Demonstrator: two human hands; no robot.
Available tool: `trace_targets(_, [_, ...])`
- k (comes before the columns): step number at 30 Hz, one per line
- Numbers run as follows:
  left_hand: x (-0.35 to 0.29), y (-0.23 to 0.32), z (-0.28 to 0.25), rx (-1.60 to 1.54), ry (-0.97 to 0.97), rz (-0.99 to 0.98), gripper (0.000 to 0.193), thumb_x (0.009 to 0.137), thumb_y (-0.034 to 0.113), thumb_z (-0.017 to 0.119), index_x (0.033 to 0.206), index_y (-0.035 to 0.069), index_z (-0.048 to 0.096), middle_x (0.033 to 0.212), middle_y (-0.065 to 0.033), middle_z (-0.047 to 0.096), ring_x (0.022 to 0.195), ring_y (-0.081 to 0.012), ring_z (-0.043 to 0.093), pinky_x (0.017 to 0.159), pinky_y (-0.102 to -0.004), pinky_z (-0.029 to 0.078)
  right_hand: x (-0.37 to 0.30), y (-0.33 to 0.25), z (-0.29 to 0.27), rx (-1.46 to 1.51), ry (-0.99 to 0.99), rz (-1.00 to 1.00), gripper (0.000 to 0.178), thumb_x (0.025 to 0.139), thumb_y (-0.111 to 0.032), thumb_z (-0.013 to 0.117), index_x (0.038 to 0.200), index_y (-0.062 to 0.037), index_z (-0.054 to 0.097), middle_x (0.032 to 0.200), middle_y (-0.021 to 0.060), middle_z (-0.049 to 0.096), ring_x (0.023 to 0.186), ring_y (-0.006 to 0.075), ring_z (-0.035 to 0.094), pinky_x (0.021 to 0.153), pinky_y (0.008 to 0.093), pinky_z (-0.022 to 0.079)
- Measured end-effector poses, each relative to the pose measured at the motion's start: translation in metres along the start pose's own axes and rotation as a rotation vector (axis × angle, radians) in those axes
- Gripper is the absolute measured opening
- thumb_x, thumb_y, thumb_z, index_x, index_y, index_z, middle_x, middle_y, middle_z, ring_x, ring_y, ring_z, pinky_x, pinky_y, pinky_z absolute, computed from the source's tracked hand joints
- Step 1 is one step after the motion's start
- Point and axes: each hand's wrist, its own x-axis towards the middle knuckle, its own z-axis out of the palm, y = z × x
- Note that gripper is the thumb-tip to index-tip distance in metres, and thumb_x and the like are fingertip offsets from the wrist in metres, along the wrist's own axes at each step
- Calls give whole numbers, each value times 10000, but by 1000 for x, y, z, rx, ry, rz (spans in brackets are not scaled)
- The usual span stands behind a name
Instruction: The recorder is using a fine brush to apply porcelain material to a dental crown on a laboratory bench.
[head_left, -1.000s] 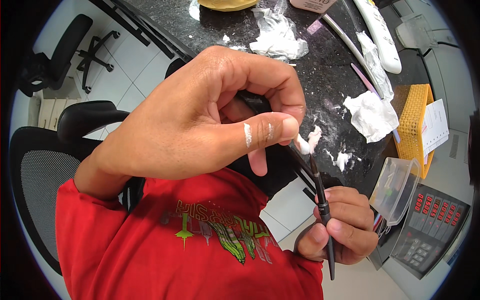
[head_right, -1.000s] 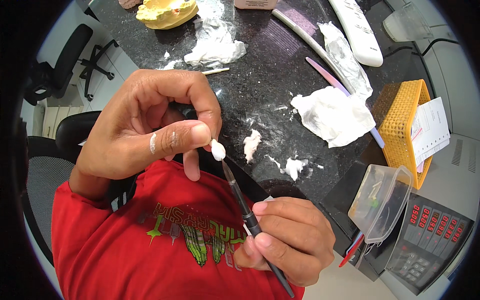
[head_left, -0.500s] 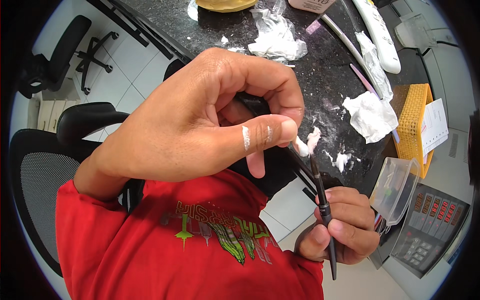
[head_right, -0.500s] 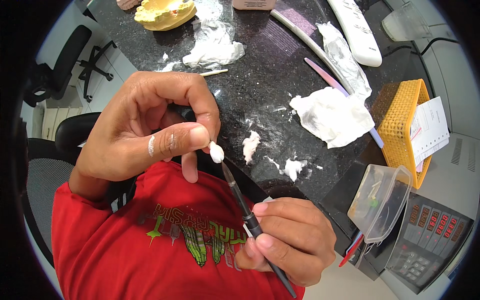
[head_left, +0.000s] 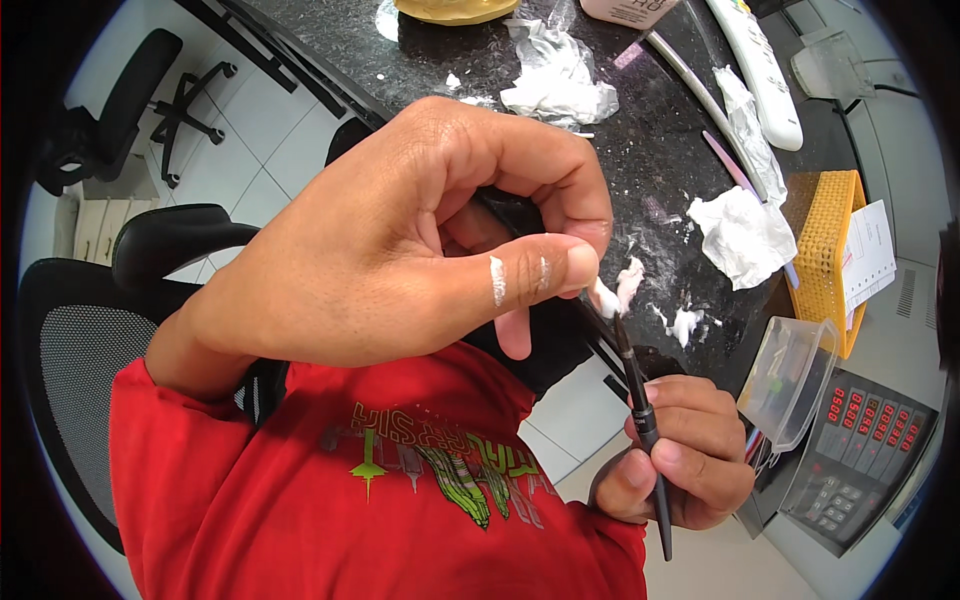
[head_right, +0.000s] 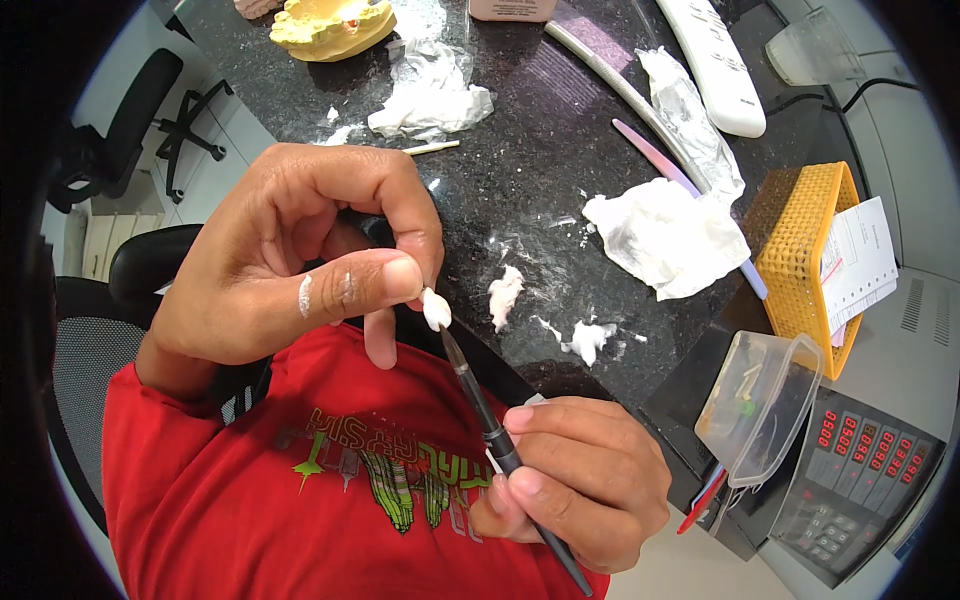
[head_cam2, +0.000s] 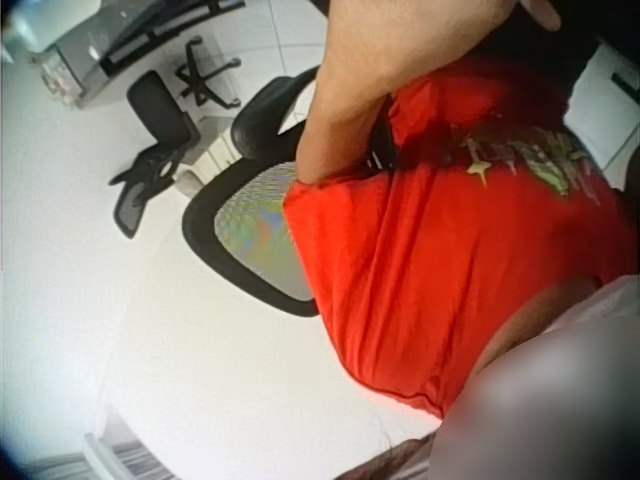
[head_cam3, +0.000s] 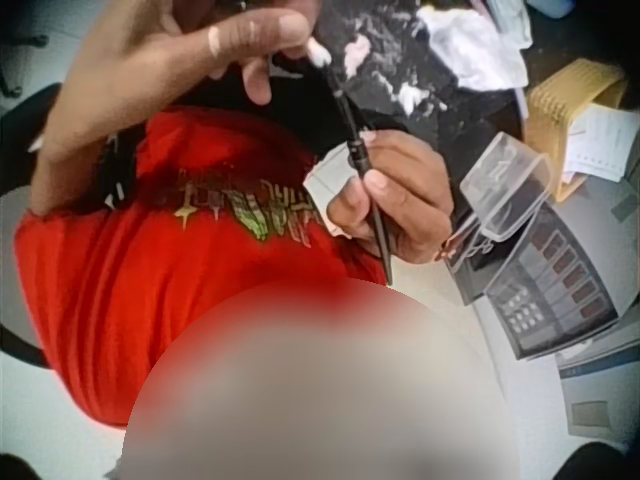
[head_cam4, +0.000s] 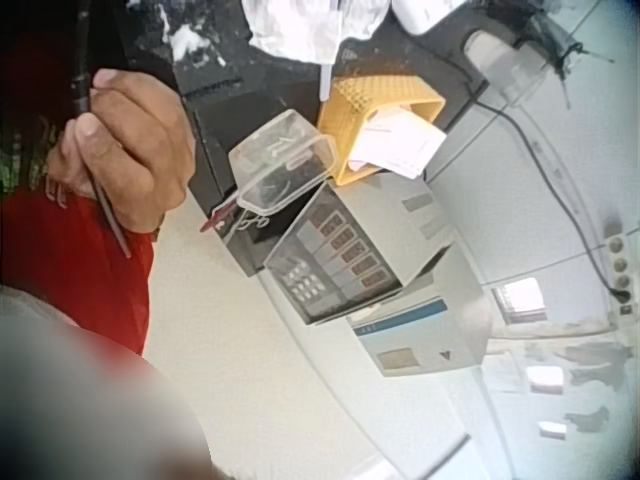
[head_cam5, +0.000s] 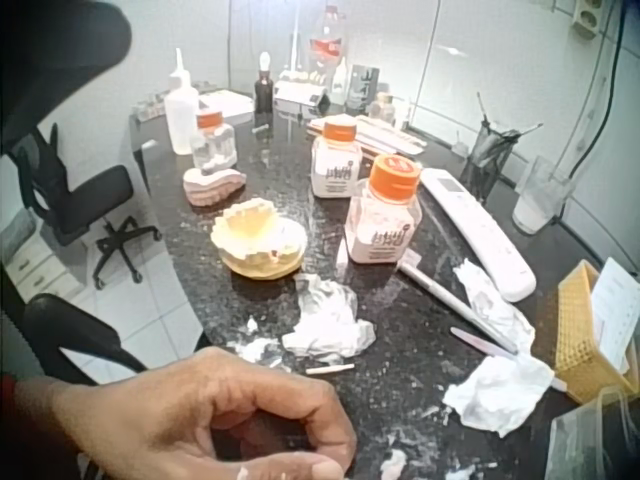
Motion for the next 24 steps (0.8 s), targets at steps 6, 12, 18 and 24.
trace_targets(6, [0,0,0,-7,-7,-3,185,875,120,614,820,-50,565,762,-85,557,628,-97,577,501,-219,537,-2,1,1,16,31,-1,229,711,-43,695,900,-18,569,705,93,589,611,228,636,479,301,556])
trace_targets(12, [0,0,0,-5,-3,-7,185,874,119,614,813,-49,565,761,-84,558,625,-100,580,502,-217,535,-2,1,0,13,13,-3,234,708,-42,693,903,-17,568,703,92,589,609,229,636,476,300,553])
trace_targets(18, [1,1,0,-10,-10,-11,192,874,125,615,807,-47,565,759,-85,558,621,-102,581,501,-219,534,-3,1,0,3,56,-11,236,705,-43,694,900,-17,564,699,88,583,614,222,637,472,294,551])
trace_targets(24, [2,0,1,-11,-14,7,192,875,126,611,805,-47,566,758,-89,561,619,-105,583,498,-221,533,-1,1,-1,-3,8,-13,238,707,-48,695,901,-19,561,704,86,581,613,216,637,476,290,555])
